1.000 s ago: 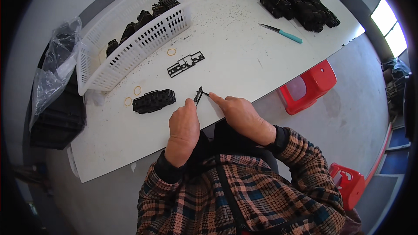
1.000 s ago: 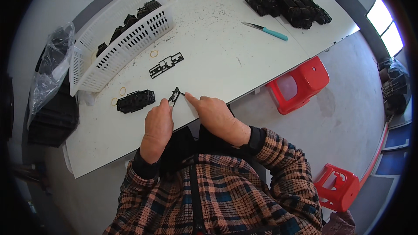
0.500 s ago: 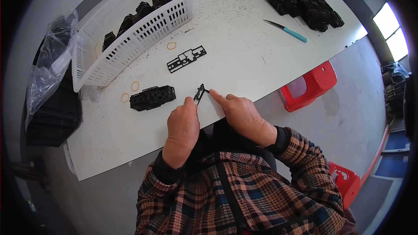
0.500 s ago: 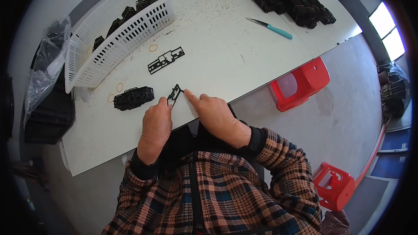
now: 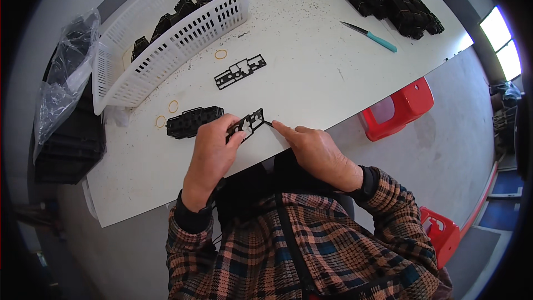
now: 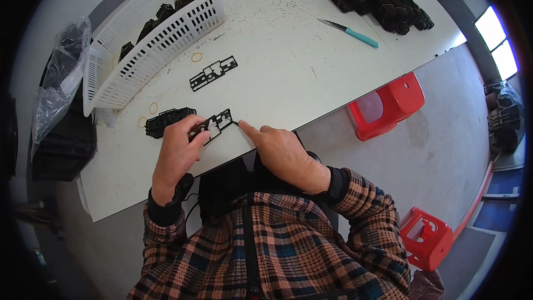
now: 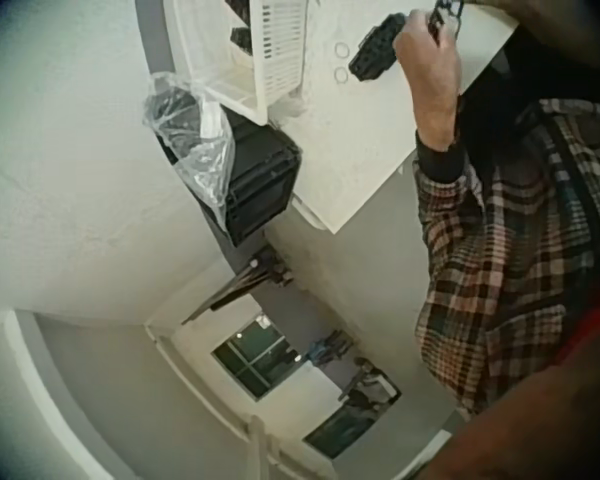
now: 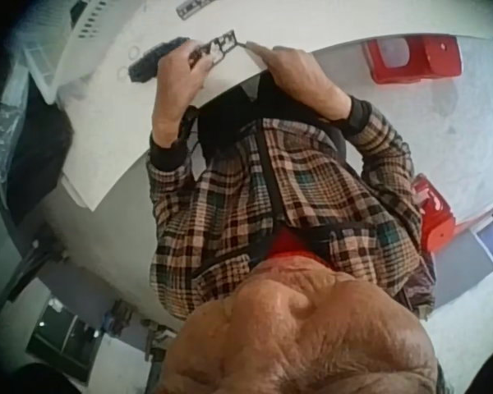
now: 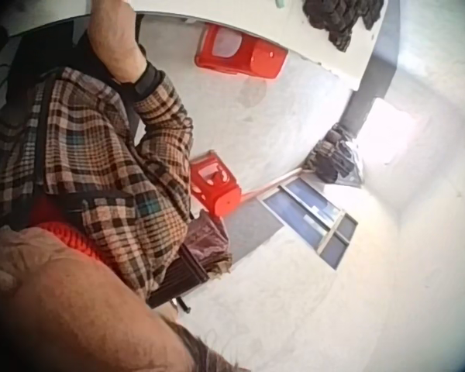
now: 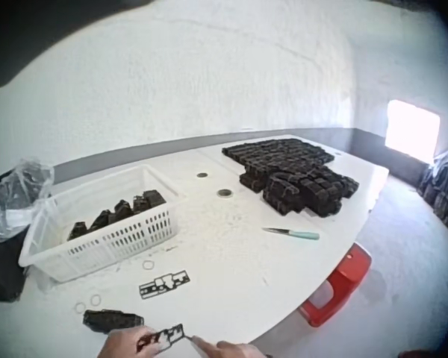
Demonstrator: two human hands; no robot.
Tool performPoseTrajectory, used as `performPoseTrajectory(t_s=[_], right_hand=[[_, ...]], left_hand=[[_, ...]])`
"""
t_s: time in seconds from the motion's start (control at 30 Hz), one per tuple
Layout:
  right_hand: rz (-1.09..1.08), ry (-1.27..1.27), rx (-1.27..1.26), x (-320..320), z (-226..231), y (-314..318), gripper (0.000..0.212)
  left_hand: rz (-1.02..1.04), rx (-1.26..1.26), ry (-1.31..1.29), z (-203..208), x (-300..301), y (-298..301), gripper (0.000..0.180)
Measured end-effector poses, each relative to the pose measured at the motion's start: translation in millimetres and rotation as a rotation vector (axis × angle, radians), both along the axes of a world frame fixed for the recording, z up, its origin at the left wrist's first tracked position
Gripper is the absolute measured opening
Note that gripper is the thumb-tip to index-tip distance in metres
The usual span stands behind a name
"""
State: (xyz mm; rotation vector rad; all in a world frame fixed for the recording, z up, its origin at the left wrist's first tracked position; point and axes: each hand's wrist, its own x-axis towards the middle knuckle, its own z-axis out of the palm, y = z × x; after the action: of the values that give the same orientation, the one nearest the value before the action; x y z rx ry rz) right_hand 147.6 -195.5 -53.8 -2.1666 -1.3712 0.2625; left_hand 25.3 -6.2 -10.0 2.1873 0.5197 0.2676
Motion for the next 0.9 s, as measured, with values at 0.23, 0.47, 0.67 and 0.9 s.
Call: performPoseTrajectory(t_s=[0.23, 0.47, 0.67, 0.9], right_hand=[[0.044, 0.066, 0.035, -9, 4, -6, 0.046], [-0.029, 0.153, 0.135, -18, 0, -14, 0.051], [-0.038, 0.155, 0.14, -26, 3, -11, 0.055], [-0.026, 0.104, 0.092, -34, 0, -5, 0.06]], left_hand=[[-0.01, -0.147, 0.045, 34, 20, 4, 0.011], [-0.124, -0.061, 0.113, 34, 47, 10, 0.01], [-0.102, -0.032, 0.147, 34, 52, 8, 0.01], [-0.113, 0.031, 0.078, 33, 52, -1, 0.01]])
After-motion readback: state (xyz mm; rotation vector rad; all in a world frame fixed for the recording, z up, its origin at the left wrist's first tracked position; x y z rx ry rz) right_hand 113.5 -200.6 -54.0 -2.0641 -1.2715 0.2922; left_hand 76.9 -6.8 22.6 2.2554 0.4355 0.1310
